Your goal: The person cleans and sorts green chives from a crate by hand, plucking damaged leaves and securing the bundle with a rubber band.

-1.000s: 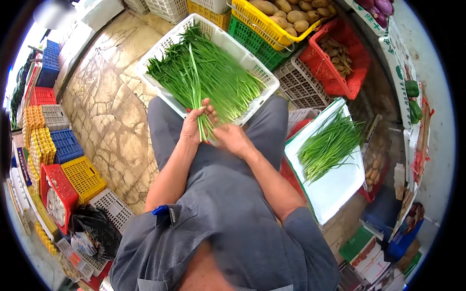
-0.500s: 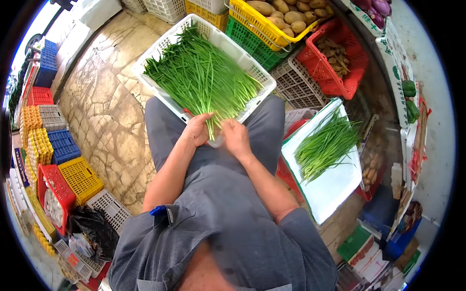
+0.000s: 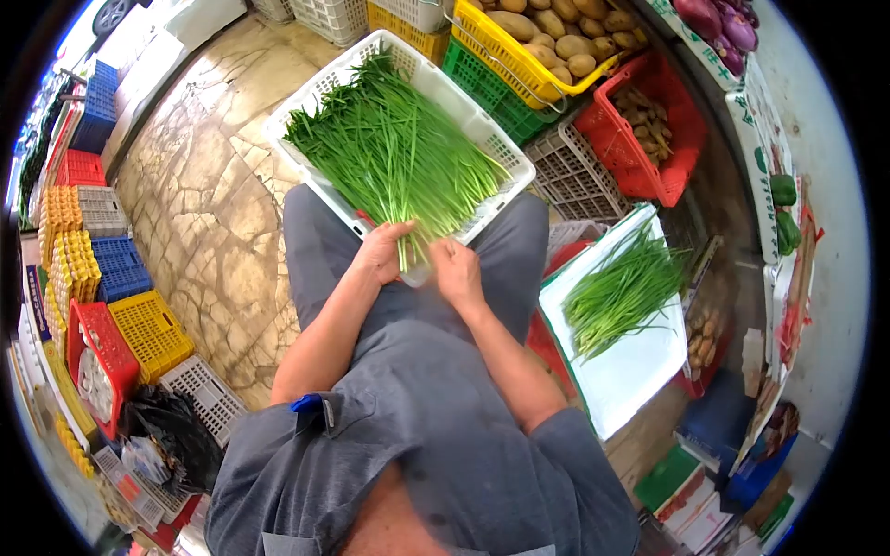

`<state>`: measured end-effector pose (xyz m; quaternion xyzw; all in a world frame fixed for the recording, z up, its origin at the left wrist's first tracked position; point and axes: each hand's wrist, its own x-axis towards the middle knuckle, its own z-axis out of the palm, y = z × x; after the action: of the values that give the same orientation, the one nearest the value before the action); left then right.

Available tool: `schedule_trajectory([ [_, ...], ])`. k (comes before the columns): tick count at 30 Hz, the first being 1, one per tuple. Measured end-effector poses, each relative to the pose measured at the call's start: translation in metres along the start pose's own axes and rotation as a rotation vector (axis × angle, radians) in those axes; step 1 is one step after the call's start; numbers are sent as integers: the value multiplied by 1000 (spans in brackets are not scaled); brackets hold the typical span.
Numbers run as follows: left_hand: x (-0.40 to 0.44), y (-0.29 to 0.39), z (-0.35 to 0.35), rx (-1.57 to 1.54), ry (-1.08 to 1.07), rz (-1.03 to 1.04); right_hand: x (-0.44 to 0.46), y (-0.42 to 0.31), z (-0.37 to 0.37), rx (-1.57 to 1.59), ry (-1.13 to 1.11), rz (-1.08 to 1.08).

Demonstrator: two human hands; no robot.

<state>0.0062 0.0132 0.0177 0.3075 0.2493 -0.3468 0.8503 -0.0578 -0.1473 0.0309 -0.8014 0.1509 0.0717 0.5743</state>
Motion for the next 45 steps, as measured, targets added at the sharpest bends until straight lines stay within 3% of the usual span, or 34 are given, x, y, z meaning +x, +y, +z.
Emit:
schedule_trajectory([
  [6, -5, -1, 5, -36, -34, 70, -2, -11, -4, -390, -233, -19],
  [8, 2, -2, 0, 73, -38, 140, -2, -38, -18, -215, -215, 3],
  [10, 2, -2, 4, 102, -21, 182, 9, -47, -25, -190, -37, -96],
  [11, 0, -4, 6, 121, -25, 188, 15, -54, -29, -118, -59, 0],
  [14, -3, -6, 12, 210, -57, 237, 34, -89, -16, 37, -82, -179],
  [19, -9, -12, 9, 520, -37, 341, 83, -77, 12, -202, -69, -112],
  [23, -6, -12, 5, 613, 1, 343, 88, -71, 16, -1, -95, 27],
  [26, 2, -17, -1, 611, 0, 376, 88, -57, 19, 204, 19, 11],
  [31, -1, -16, 6, 714, 33, 434, 85, -42, 12, 591, -38, 22],
  [40, -9, -15, 17, 905, 56, 524, 87, -37, 1, 670, 63, -32],
  [45, -10, -17, 17, 944, 49, 554, 98, -51, -25, 955, 105, 40],
])
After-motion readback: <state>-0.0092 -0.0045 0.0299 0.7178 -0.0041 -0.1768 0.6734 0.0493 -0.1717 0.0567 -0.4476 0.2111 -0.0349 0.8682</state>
